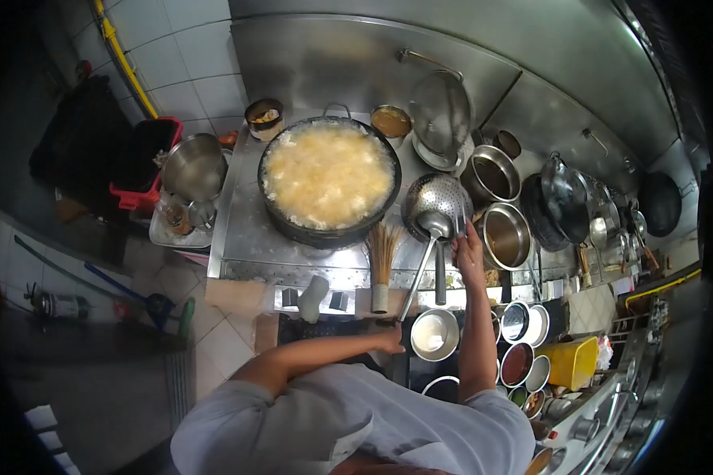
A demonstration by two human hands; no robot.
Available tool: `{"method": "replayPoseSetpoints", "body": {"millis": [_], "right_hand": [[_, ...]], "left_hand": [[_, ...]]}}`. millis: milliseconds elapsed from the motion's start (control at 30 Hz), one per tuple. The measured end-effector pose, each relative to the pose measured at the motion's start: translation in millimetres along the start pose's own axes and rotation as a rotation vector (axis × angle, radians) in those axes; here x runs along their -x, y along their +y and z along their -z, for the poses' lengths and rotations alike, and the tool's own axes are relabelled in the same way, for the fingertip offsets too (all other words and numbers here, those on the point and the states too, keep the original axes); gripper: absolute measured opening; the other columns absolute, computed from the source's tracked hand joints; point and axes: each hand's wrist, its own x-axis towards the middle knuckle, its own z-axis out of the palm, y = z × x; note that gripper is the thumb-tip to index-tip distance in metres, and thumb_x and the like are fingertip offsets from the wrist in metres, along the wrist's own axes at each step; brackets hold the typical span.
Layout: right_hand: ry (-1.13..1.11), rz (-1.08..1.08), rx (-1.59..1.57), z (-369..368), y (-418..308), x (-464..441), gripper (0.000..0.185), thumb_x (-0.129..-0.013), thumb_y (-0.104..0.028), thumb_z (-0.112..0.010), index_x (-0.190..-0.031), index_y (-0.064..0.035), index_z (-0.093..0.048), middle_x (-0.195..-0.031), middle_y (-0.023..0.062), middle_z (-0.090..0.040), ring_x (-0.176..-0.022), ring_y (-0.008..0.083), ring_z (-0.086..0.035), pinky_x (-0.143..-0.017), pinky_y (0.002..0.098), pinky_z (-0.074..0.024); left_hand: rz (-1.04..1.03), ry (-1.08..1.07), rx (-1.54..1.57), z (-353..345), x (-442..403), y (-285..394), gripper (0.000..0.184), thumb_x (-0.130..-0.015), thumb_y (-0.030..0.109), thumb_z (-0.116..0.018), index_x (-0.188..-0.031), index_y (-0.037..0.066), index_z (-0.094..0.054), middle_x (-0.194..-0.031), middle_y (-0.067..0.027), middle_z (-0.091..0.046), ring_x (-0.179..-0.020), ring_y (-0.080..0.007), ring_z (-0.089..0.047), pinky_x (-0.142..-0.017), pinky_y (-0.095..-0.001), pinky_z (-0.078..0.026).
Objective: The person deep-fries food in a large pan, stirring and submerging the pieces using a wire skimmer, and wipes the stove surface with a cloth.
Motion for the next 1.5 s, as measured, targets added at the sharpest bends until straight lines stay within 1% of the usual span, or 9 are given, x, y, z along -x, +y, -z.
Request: {"method": "replayPoseSetpoints", "body": {"millis": [167, 300, 533, 667, 833, 900, 1167, 1333, 1500], "right_hand": [[-0.061, 0.315, 0.587, -35.0, 0.5, -50.3, 0.044, -0.095, -0.014, -0.048, -0.138, -0.0013, -0.043, -0.077, 0.0033, -0.055, -0.066, 0.0101, -0.049, -0.060, 0.0265, -0.0436], [-0.114, 0.360, 0.748, -46.2, -36.6, -56.1, 0.046, -0.088, -0.007, -0.047, -0.132, 0.0022, -0.047, -0.127, 0.0267, -0.054, -0.121, 0.0375, -0.051, -0.102, 0.0372, -0.0396], [-0.218, 0.327, 0.815, -28.8, -32.1, -74.6, 0.045, -0.087, -0.010, -0.049, -0.131, 0.0019, -0.049, -0.126, 0.0247, -0.056, -0.121, 0.0351, -0.052, -0.100, 0.0368, -0.0394], [-0.265, -0.225, 0.166, -25.4, -38.3, -63.9, 0.052, -0.094, -0.012, -0.046, -0.145, -0.0098, -0.033, -0.066, -0.0046, -0.045, -0.047, 0.0038, -0.035, -0.040, 0.0198, -0.0275], [-0.254, -0.347, -0.024, -23.9, -44.7, -49.9, 0.058, -0.095, -0.012, -0.047, -0.148, -0.0122, -0.024, -0.067, -0.0025, -0.045, -0.047, 0.0056, -0.037, -0.039, 0.0201, -0.0288], [-0.238, -0.386, -0.121, -27.3, -43.8, -45.2, 0.059, -0.095, -0.012, -0.047, -0.149, -0.0137, -0.023, -0.067, -0.0019, -0.045, -0.047, 0.0056, -0.036, -0.038, 0.0199, -0.0285], [-0.167, -0.082, 0.251, -44.8, -51.2, -16.9, 0.044, -0.095, -0.011, -0.045, -0.138, -0.0041, -0.043, -0.069, -0.0016, -0.051, -0.047, 0.0073, -0.041, -0.042, 0.0242, -0.0351], [-0.128, 0.378, 0.914, -63.8, -65.7, -12.1, 0.062, -0.080, 0.003, -0.041, -0.140, -0.0074, -0.040, -0.097, 0.0375, -0.056, -0.095, 0.0476, -0.059, -0.084, 0.0478, -0.0451], [-0.241, 0.422, 0.932, -30.6, -49.8, -52.5, 0.056, -0.084, -0.003, -0.046, -0.139, -0.0087, -0.044, -0.088, 0.0284, -0.065, -0.076, 0.0307, -0.065, -0.076, 0.0379, -0.0484]], "left_hand": [[-0.425, -0.471, 0.358, 135.4, 160.1, -28.3, 0.080, -0.090, 0.042, -0.060, -0.142, -0.008, -0.026, -0.137, -0.0260, -0.046, -0.127, -0.0266, -0.046, -0.105, -0.0336, -0.037], [-0.253, -0.009, 1.060, 80.9, 206.7, -133.2, 0.060, -0.095, 0.031, -0.058, -0.139, -0.004, -0.037, -0.131, -0.0166, -0.054, -0.122, -0.0200, -0.050, -0.103, -0.0306, -0.040], [0.238, 0.388, 1.096, 20.8, 324.5, -235.9, 0.058, -0.090, 0.027, -0.063, -0.135, -0.005, -0.044, -0.126, -0.0170, -0.058, -0.116, -0.0205, -0.056, -0.098, -0.0314, -0.043], [0.495, 0.671, 1.090, -67.0, 329.5, -281.1, 0.031, -0.086, 0.023, -0.062, -0.103, -0.002, -0.062, -0.091, -0.0117, -0.065, -0.083, -0.0177, -0.060, -0.072, -0.0322, -0.047], [0.665, 0.708, 1.286, -142.1, 332.2, -298.1, 0.018, -0.079, 0.020, -0.060, -0.078, 0.002, -0.063, -0.063, -0.0078, -0.058, -0.059, -0.0191, -0.057, -0.053, -0.0352, -0.043], [0.295, 0.365, 0.065, -175.6, 329.6, -329.9, 0.021, -0.081, 0.021, -0.061, -0.078, 0.001, -0.064, -0.064, -0.0108, -0.061, -0.056, -0.0217, -0.060, -0.051, -0.0360, -0.046], [1.015, 0.430, 1.191, -226.5, 330.5, -323.9, 0.024, -0.083, 0.020, -0.059, -0.081, -0.003, -0.064, -0.069, -0.0137, -0.065, -0.055, -0.0222, -0.062, -0.050, -0.0385, -0.049], [1.122, 0.528, 1.284, -226.7, 340.3, -314.1, 0.023, -0.084, 0.017, -0.054, -0.078, -0.002, -0.065, -0.065, -0.0118, -0.064, -0.052, -0.0218, -0.061, -0.048, -0.0382, -0.049], [0.981, 0.449, 1.176, -228.7, 336.6, -328.3, 0.021, -0.084, 0.014, -0.053, -0.076, -0.001, -0.065, -0.064, -0.0106, -0.064, -0.051, -0.0220, -0.062, -0.047, -0.0371, -0.049]]}}
